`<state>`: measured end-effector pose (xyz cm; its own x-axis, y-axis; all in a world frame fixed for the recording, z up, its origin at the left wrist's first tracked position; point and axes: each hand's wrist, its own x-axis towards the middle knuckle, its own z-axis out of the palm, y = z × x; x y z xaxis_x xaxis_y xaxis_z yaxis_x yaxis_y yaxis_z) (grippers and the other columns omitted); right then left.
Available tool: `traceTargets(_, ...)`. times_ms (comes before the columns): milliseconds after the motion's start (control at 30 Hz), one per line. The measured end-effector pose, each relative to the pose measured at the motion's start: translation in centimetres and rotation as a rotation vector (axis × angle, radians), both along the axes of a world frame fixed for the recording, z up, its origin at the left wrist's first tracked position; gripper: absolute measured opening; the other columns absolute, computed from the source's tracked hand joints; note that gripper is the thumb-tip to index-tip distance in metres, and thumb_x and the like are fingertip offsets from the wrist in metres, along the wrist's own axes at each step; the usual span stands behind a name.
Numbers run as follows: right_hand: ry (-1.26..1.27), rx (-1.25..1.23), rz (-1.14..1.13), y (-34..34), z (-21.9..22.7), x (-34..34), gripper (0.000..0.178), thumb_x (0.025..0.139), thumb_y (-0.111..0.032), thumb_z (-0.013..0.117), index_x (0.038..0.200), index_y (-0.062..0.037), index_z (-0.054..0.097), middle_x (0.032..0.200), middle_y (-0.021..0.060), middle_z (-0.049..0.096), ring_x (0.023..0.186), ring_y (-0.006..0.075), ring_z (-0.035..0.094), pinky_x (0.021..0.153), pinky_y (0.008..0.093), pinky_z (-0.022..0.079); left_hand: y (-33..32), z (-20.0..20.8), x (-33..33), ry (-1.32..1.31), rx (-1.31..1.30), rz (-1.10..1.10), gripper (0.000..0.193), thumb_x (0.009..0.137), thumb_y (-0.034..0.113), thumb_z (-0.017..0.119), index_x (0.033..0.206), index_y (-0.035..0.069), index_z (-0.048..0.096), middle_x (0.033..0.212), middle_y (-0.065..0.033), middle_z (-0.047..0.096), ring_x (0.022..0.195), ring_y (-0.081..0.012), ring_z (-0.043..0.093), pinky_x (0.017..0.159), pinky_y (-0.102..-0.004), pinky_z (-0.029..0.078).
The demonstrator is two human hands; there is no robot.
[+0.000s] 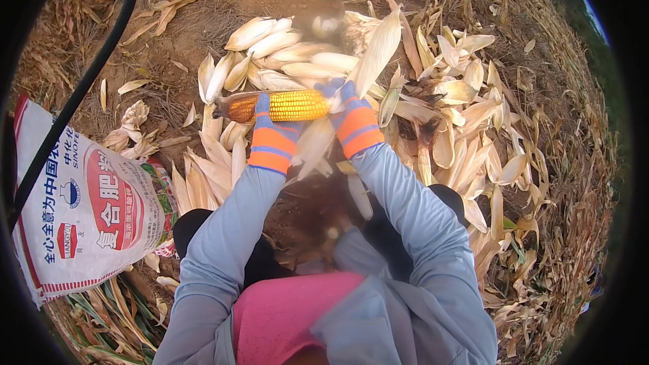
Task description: The person shucks corn cobs by hand, peeling back the husks to reveal the kernels. The person places the shucked corn into a nearby sack.
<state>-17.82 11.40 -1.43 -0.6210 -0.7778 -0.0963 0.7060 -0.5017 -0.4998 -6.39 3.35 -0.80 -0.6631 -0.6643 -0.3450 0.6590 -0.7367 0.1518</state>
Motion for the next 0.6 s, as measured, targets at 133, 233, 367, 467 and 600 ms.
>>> traceTargets(133,-0.105,0.042,0.067,-0.1,-0.2,0.2,0.022,0.089,-0.024,0.040,0.086,-0.0036,0.047,0.065,0.0042,0.047,0.085,0.0254,0.049,0.084,0.0404,0.038,-0.4,0.6,-0.2,-0.093,-0.060,0.013,0.051,0.078,0.042,0.053,0.110,0.004,0.043,0.104,-0.0131,0.050,0.096,-0.0275,0.048,0.088,-0.0403,0.039)
traceTargets(233,0.914,0.459,-0.045,0.9,-0.8,-0.6,0.022,0.089,-0.026,0.040,0.083,-0.0058,0.047,0.063,0.0020,0.046,0.069,0.0180,0.048,0.072,0.0322,0.042,-1.6,-0.4,0.1,-0.139,-0.104,-0.046,0.051,0.080,0.045,0.049,0.114,0.007,0.041,0.105,-0.0109,0.049,0.096,-0.0253,0.049,0.085,-0.0368,0.041)
traceTargets(367,-0.120,0.413,0.177,1.3,2.8,0.9,0.025,0.089,-0.029,0.040,0.084,-0.0060,0.047,0.062,0.0013,0.046,0.058,0.0149,0.047,0.062,0.0273,0.044,-2.7,-0.4,1.0,-0.176,-0.167,-0.169,0.048,0.080,0.045,0.048,0.112,0.009,0.044,0.102,-0.0094,0.051,0.092,-0.0242,0.050,0.080,-0.0359,0.044)
traceTargets(467,0.173,0.334,0.291,1.7,2.4,-0.4,0.028,0.088,-0.032,0.041,0.087,-0.0049,0.048,0.062,0.0005,0.048,0.055,0.0156,0.048,0.060,0.0275,0.045,-3.4,-0.6,0.5,-0.184,-0.194,-0.249,0.055,0.079,0.047,0.048,0.115,0.007,0.042,0.107,-0.0136,0.050,0.096,-0.0269,0.050,0.084,-0.0371,0.043)
traceTargets(600,0.357,0.434,0.424,2.9,5.0,-1.4,0.045,0.085,-0.039,0.044,0.108,-0.0007,0.046,0.062,0.0003,0.050,0.060,0.0165,0.052,0.060,0.0292,0.046,-3.3,1.7,2.0,-0.021,-0.250,-0.346,0.063,0.077,0.048,0.050,0.121,0.005,0.036,0.114,-0.0206,0.045,0.104,-0.0321,0.046,0.090,-0.0408,0.039)
